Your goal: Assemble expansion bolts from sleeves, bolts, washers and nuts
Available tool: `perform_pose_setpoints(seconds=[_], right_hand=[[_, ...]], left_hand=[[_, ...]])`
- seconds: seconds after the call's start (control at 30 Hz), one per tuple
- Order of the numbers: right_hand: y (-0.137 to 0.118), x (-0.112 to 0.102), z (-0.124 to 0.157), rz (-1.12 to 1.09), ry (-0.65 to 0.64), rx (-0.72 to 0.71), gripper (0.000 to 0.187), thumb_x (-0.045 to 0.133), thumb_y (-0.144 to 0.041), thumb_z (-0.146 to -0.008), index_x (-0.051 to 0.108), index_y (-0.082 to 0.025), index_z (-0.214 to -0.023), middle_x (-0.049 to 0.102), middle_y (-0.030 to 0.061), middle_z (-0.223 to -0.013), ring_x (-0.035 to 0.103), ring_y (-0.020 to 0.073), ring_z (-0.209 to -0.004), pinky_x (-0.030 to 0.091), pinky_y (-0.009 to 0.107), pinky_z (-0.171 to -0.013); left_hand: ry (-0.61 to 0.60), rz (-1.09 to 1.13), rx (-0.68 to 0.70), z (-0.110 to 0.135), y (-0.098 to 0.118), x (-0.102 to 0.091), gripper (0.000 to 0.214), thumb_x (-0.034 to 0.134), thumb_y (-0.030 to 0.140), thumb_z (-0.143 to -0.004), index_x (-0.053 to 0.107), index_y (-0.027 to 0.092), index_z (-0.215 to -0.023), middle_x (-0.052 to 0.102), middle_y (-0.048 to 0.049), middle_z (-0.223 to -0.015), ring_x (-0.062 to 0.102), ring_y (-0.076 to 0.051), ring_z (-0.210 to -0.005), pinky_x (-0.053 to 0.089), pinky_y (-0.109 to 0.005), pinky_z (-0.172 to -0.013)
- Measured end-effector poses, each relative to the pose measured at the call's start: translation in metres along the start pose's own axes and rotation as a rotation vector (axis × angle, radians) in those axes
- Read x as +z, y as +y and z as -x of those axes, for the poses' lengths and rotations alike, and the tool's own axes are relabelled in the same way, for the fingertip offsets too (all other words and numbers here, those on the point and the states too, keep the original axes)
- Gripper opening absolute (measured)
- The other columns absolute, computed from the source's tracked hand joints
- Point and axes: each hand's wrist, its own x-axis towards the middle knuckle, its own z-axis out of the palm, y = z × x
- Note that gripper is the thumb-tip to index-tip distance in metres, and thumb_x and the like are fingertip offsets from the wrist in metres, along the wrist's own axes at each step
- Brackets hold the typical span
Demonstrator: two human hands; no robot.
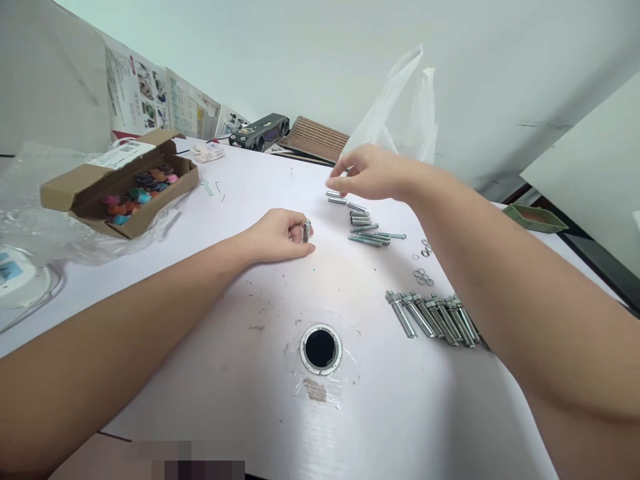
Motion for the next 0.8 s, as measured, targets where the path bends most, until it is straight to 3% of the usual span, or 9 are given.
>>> perform_pose_setpoints(seconds=[0.07, 0.17, 0.3, 0.43, 0.57, 0.63, 0.7, 0.8], right_hand=[[0.019, 0.001, -0.018, 0.097, 0.072, 0.098, 0.032, 0.072, -0.047, -0.098, 0.084, -0.024, -0.117, 0.081, 0.0100, -0.114, 0.075, 0.0285, -0.100, 0.059, 0.041, -0.083], [0.035, 0.015, -0.043, 0.156, 0.014, 0.149, 0.033, 0.074, -0.042, -0.100, 0.082, -0.023, -0.126, 0.079, 0.0095, -0.130, 0.076, 0.0280, -0.108, 0.061, 0.040, -0.092], [0.038, 0.036, -0.061, 0.170, -0.068, 0.126, 0.044, 0.075, -0.041, -0.103, 0.076, -0.021, -0.142, 0.073, 0.0130, -0.146, 0.075, 0.0289, -0.124, 0.060, 0.039, -0.103], [0.034, 0.038, -0.059, 0.159, -0.049, 0.135, 0.054, 0.071, -0.043, -0.105, 0.068, -0.017, -0.153, 0.068, 0.0167, -0.154, 0.071, 0.0313, -0.132, 0.059, 0.042, -0.110], [0.038, 0.025, -0.031, 0.129, 0.055, 0.070, 0.054, 0.068, -0.047, -0.105, 0.068, -0.023, -0.153, 0.065, 0.0137, -0.157, 0.064, 0.0336, -0.143, 0.054, 0.048, -0.119], [0.047, 0.015, -0.007, 0.123, 0.076, 0.052, 0.049, 0.068, -0.048, -0.104, 0.072, -0.023, -0.147, 0.067, 0.0149, -0.154, 0.065, 0.0359, -0.140, 0.054, 0.051, -0.116], [0.061, 0.005, 0.023, 0.166, 0.052, 0.113, 0.042, 0.070, -0.046, -0.103, 0.077, -0.022, -0.137, 0.071, 0.0198, -0.146, 0.068, 0.0377, -0.131, 0.054, 0.051, -0.106], [0.085, -0.007, 0.065, 0.252, -0.024, 0.324, 0.030, 0.074, -0.046, -0.100, 0.080, -0.023, -0.118, 0.075, 0.0218, -0.134, 0.072, 0.0350, -0.114, 0.051, 0.047, -0.089]], left_hand=[[0.009, 0.013, -0.014, 0.001, 0.002, -0.001, 0.019, 0.076, 0.035, -0.074, 0.071, 0.021, -0.086, 0.067, 0.0018, -0.067, 0.058, -0.016, -0.063, 0.046, -0.033, -0.065], [0.042, 0.087, -0.031, 0.002, 0.003, -0.001, 0.023, 0.077, 0.040, -0.076, 0.073, 0.021, -0.090, 0.062, 0.0043, -0.062, 0.053, -0.014, -0.060, 0.041, -0.032, -0.062], [0.060, 0.156, -0.009, 0.001, 0.001, -0.001, 0.023, 0.078, 0.040, -0.077, 0.073, 0.020, -0.086, 0.057, 0.0058, -0.060, 0.048, -0.012, -0.057, 0.035, -0.030, -0.061], [0.025, 0.149, -0.031, -0.001, -0.003, 0.000, 0.020, 0.076, 0.038, -0.077, 0.068, 0.020, -0.076, 0.056, 0.0052, -0.060, 0.045, -0.011, -0.059, 0.035, -0.031, -0.061], [-0.034, 0.111, -0.026, -0.002, -0.003, -0.001, 0.015, 0.075, 0.033, -0.075, 0.067, 0.021, -0.073, 0.059, 0.0044, -0.063, 0.048, -0.012, -0.061, 0.039, -0.032, -0.062], [-0.032, 0.070, -0.023, -0.002, -0.002, -0.002, 0.016, 0.074, 0.032, -0.075, 0.063, 0.022, -0.069, 0.059, 0.0039, -0.062, 0.048, -0.013, -0.061, 0.039, -0.033, -0.062], [-0.028, 0.032, -0.022, -0.002, -0.001, -0.003, 0.018, 0.073, 0.031, -0.074, 0.060, 0.022, -0.065, 0.059, 0.0033, -0.062, 0.049, -0.013, -0.061, 0.040, -0.033, -0.062], [-0.034, -0.002, -0.025, -0.002, -0.001, -0.004, 0.018, 0.072, 0.033, -0.074, 0.061, 0.022, -0.066, 0.060, 0.0030, -0.062, 0.049, -0.014, -0.062, 0.040, -0.034, -0.062]])
